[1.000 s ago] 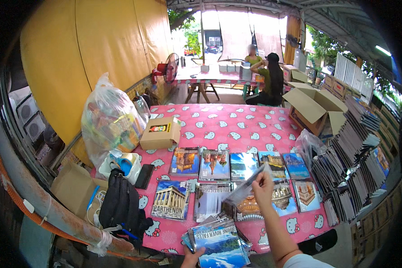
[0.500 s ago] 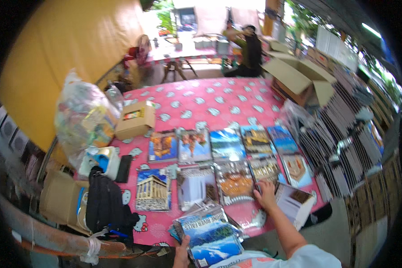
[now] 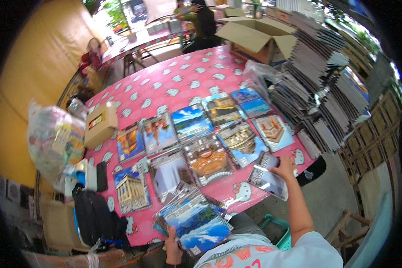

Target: The person organizes spiral-bound notebooks on a table with a pink tablecloth by picking them up individually and placing them into a stack.

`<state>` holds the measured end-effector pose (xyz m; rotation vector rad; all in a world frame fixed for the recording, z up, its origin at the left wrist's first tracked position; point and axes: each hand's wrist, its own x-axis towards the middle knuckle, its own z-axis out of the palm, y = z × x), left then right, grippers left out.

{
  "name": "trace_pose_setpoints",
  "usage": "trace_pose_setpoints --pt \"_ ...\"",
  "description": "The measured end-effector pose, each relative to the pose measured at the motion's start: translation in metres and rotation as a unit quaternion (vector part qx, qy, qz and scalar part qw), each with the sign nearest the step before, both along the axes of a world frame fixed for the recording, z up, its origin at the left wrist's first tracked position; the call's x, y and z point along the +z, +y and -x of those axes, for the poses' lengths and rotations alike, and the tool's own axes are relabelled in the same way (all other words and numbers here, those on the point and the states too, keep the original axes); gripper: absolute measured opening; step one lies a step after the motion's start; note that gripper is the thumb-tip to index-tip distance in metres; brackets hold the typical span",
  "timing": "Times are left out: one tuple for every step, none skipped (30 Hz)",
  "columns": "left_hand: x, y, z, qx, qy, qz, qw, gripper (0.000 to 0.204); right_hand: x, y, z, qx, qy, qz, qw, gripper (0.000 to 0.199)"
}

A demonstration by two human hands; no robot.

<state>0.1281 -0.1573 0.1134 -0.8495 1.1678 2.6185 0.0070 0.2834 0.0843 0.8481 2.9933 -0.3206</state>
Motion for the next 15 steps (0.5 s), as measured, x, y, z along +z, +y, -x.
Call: trace_pose_setpoints --pt "-0.004 0.004 0.002 -0.006 0.019 0.038 0.999 0.043 -0.004 0.019 -0.004 0.038 0.022 0.069 0.997 0.055" --pt "-0.01 0.006 0.004 -0.013 0.039 0.077 0.996 0.039 -0.008 0.039 -0.007 0.074 0.046 0.138 0.987 0.044" --pt "-0.02 0.001 0.004 -0.021 0.031 0.062 0.997 0.039 0.002 0.036 -0.007 0.119 0.102 0.179 0.971 0.033" --pt "-0.033 -0.007 0.003 -0.02 0.022 0.047 0.998 0.039 0.027 0.024 -0.008 0.17 0.155 0.221 0.948 0.023" --pt "-0.041 -0.011 -0.001 -0.028 0.011 0.028 0.999 0.039 0.054 0.01 -0.006 0.216 0.138 0.281 0.925 0.022" --pt "-0.041 -0.014 -0.004 -0.033 0.021 0.027 0.999 0.039 0.088 -0.008 -0.005 0.254 0.118 0.338 0.898 0.023" --pt "-0.039 -0.018 -0.005 -0.036 0.029 0.028 0.999 0.04 0.134 -0.041 -0.003 0.374 0.099 0.206 0.899 0.022" --pt "-0.039 -0.021 -0.006 -0.039 0.04 0.028 0.998 0.04 0.176 -0.079 0.0 0.484 0.083 0.066 0.869 0.021" --pt "-0.041 -0.022 -0.007 -0.07 0.054 0.061 0.994 0.041 0.206 -0.106 -0.001 0.558 0.094 0.048 0.823 0.019" --pt "-0.048 -0.026 -0.009 -0.068 0.058 0.034 0.995 0.042 0.222 -0.134 0.0 0.633 0.106 0.034 0.766 0.017" --pt "-0.058 -0.033 -0.01 -0.065 0.063 0.008 0.996 0.044 0.231 -0.168 0.0 0.702 0.075 0.059 0.706 0.014" --pt "-0.062 -0.034 -0.008 -0.071 0.072 -0.021 0.995 0.045 0.239 -0.197 -0.003 0.758 0.043 0.077 0.646 0.012" --pt "-0.047 -0.027 0.0 -0.069 0.082 -0.068 0.992 0.048 0.223 -0.218 -0.004 0.808 0.014 0.131 0.574 0.009" --pt "-0.019 -0.022 0.005 -0.062 0.092 -0.109 0.988 0.051 0.223 -0.247 -0.008 0.853 -0.057 0.045 0.516 0.013" --pt "0.0 -0.021 0.011 -0.053 0.105 -0.148 0.982 0.055 0.208 -0.269 -0.013 0.864 -0.01 0.146 0.481 0.019"
